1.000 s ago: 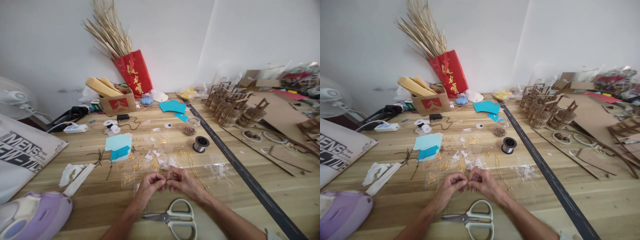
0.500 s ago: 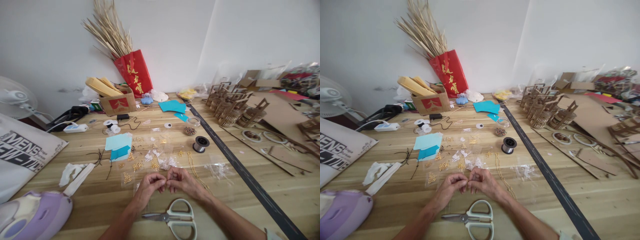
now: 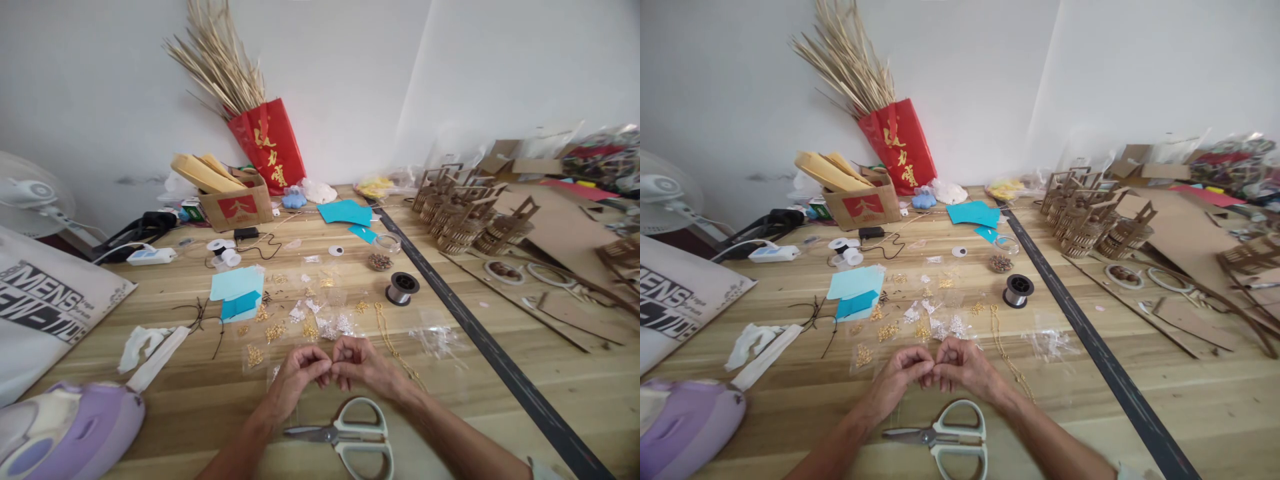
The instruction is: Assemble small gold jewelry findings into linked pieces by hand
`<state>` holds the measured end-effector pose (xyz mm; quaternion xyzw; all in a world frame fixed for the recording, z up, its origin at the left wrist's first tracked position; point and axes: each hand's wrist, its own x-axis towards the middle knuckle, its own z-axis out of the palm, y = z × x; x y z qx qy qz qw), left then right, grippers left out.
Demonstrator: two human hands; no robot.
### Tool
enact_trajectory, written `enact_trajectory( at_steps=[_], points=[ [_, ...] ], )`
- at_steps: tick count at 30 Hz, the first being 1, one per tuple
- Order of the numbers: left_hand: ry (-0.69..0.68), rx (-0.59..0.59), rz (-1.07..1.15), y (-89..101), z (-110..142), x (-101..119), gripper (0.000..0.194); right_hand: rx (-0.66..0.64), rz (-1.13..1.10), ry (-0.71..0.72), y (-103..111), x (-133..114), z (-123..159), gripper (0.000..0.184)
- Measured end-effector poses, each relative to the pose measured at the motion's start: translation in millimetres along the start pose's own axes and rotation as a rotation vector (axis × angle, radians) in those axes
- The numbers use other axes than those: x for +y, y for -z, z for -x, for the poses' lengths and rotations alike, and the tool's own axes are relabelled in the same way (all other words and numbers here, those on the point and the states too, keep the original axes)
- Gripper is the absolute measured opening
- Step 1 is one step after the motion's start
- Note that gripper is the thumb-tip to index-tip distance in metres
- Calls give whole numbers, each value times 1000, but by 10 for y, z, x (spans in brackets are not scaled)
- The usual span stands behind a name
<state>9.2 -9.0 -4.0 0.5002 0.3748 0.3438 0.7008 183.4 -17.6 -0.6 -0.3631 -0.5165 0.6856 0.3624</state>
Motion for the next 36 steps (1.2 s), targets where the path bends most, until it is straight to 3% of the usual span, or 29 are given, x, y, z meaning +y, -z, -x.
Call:
enact_trajectory(
  at_steps=[8,15,20,24,29,36],
  points=[
    [-40,62,-47,20,3,-22,21,12,100,-10,17,-52,22,19],
    [-31,117,-68,3,-2,-8,22,97,320,-4,26,-152,57,5],
    [4,95,-99,-18,8,31,24,89,417,72,24,-148,52,11],
    [25,70,-101,-39,15,56,29,68,615,166,27,-179,91,16],
    [56,67,-99,-51,16,72,33,-37,801,303,3,-240,140,23],
    [77,42,-100,-32,2,39,34,-74,935,337,30,-196,136,22]
  ],
)
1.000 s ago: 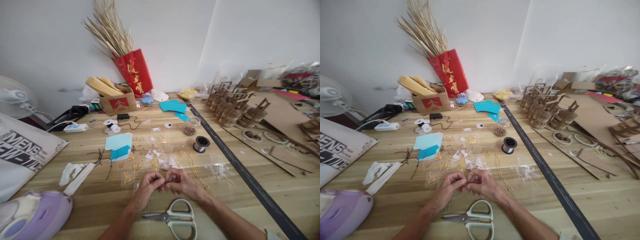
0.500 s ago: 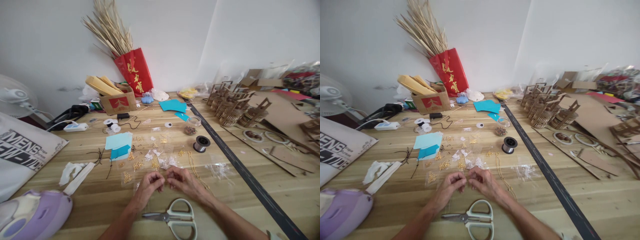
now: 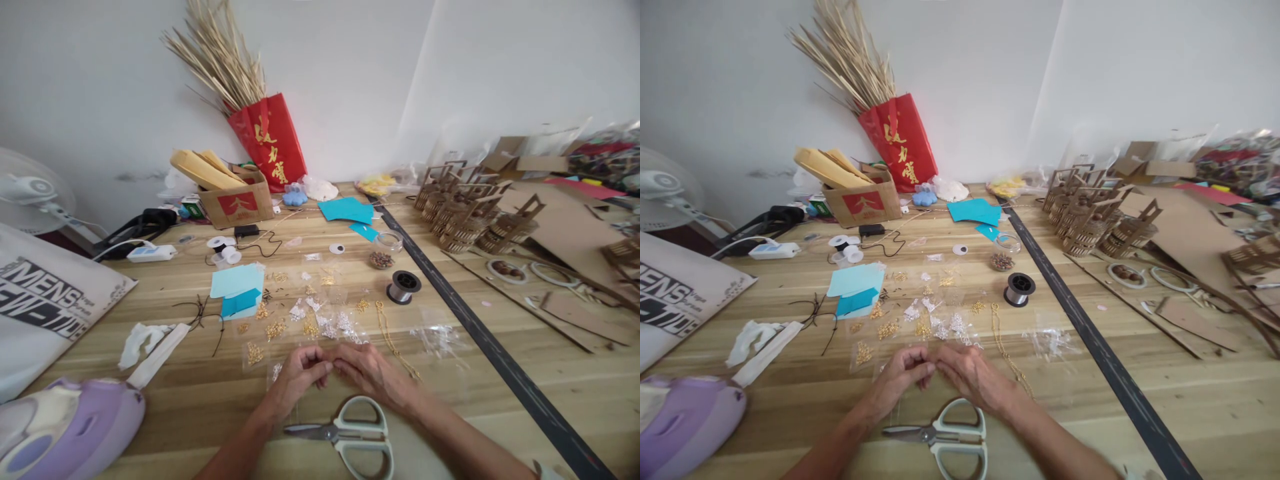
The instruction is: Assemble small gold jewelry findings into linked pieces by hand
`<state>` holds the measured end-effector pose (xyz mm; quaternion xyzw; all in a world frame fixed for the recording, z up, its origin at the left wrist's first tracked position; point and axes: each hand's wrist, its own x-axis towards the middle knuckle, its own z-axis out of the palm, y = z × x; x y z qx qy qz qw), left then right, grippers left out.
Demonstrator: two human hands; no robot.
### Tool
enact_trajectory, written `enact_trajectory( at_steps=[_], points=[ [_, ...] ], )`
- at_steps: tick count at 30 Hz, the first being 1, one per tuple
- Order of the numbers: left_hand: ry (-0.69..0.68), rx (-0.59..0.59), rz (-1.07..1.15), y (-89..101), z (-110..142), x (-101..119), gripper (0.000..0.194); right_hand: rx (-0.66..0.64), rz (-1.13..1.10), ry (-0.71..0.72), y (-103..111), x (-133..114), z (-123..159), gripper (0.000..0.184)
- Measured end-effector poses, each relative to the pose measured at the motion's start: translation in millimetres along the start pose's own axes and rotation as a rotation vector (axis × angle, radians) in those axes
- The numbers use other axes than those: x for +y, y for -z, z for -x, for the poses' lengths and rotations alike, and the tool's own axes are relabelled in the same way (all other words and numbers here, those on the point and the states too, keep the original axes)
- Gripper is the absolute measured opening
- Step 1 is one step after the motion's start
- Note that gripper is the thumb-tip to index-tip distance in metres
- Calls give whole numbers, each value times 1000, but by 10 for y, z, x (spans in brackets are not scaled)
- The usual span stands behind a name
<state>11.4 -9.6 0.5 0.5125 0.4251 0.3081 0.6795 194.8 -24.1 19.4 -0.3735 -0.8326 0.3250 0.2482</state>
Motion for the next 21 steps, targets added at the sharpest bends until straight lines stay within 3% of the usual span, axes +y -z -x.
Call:
enact_trajectory(
  at_steps=[9,21],
  points=[
    [13,-33,6,-8,2,-8,37,-51,95,-15,-12,88,47,16],
    [5,-37,34,-14,6,-16,32,1,308,-63,-70,66,61,11]
  ],
)
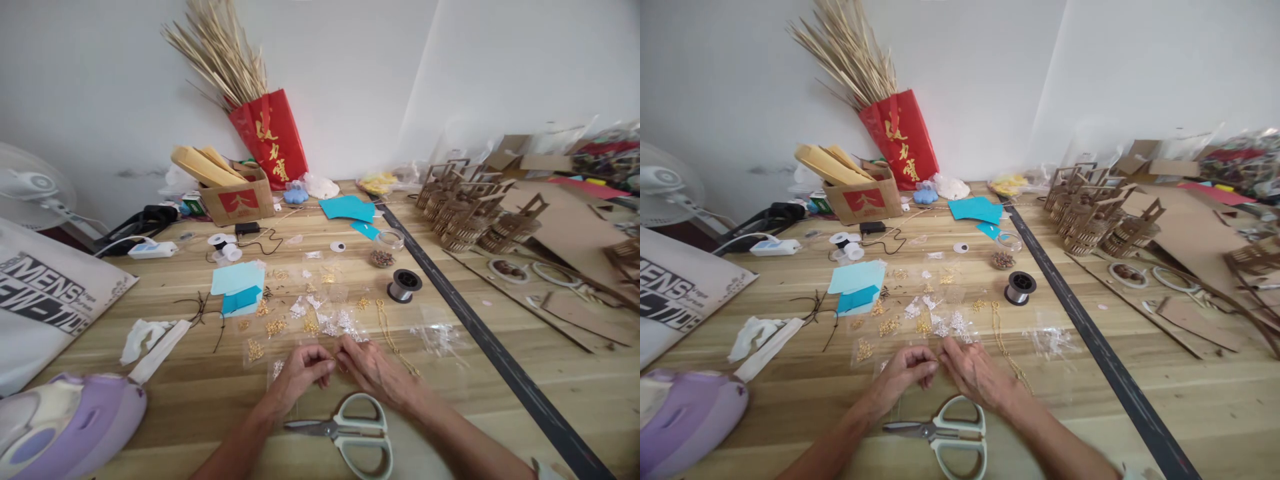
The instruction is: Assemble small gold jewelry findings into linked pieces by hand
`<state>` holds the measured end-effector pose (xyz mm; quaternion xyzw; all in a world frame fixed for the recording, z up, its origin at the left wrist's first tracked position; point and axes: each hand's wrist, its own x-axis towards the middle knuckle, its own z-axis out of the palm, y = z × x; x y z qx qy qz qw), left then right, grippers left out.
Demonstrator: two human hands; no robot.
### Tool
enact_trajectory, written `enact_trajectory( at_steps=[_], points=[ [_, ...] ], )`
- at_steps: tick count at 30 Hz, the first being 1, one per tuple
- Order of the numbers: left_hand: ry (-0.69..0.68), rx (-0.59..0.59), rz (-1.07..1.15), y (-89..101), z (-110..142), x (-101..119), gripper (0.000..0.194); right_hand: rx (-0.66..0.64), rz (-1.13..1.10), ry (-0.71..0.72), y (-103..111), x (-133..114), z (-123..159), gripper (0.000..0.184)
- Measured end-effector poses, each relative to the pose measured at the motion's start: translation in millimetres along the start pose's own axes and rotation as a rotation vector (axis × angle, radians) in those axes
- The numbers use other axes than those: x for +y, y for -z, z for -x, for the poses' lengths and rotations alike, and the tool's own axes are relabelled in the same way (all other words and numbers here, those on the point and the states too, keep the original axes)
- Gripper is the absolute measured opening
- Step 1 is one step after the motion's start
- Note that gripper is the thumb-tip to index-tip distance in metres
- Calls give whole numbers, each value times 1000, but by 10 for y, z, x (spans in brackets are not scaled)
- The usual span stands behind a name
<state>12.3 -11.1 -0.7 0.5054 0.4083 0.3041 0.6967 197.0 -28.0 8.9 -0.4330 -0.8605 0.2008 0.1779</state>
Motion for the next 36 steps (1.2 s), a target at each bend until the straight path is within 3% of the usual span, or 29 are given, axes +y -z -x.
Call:
enact_trajectory(
  at_steps=[23,28,36],
  points=[
    [-3,-7,-34,-17,16,21,34,-45,316,18,-18,-63,3,13],
    [0,-20,-42,-19,16,19,34,-75,280,-9,3,-85,-5,12],
    [-36,-7,8,25,-11,-44,31,40,250,88,-37,-1,14,18]
  ],
)
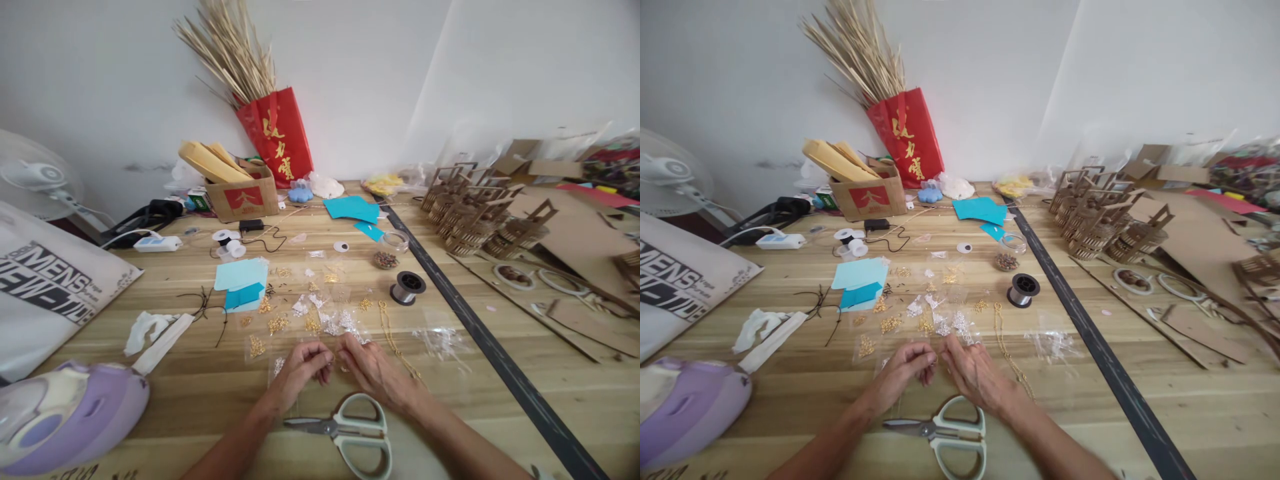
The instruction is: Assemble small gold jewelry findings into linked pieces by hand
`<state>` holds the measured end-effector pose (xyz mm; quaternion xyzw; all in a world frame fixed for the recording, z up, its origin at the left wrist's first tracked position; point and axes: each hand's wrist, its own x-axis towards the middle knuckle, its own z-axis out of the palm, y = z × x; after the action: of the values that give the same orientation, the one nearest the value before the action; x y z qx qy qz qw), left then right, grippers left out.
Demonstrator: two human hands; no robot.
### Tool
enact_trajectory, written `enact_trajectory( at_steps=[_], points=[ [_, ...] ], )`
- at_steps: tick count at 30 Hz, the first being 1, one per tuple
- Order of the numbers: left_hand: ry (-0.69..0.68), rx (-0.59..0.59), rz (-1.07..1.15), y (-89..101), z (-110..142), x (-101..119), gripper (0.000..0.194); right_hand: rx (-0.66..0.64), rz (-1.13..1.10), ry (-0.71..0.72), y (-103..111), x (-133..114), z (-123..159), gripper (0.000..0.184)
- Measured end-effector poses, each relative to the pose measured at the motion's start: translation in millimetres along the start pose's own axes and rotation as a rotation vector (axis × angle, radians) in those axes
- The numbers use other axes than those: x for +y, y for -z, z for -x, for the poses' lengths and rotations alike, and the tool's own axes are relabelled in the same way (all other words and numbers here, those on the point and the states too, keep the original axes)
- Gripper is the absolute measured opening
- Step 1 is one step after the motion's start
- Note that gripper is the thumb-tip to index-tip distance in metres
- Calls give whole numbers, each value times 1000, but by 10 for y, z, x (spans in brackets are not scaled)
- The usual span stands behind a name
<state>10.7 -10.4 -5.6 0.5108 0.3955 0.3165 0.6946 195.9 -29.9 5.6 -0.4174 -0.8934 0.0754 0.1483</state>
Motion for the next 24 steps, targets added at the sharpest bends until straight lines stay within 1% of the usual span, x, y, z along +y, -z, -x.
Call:
enact_trajectory(
  at_steps=[3,6,9,14,20,24],
  points=[
    [-22,-6,9,15,6,-7,28,28,-22,-23,-5,2,0,18],
    [-39,2,2,12,16,18,25,23,-105,-92,8,-6,-10,15],
    [-39,11,0,3,24,44,23,19,-137,-113,7,-9,-10,17],
    [-37,12,19,5,29,37,24,37,-79,-105,-11,-9,0,17],
    [0,11,8,-4,25,67,26,-55,-60,-53,62,-42,-31,14],
    [22,-5,-5,-31,34,107,29,-59,-70,-26,74,-59,-41,13]
  ],
)
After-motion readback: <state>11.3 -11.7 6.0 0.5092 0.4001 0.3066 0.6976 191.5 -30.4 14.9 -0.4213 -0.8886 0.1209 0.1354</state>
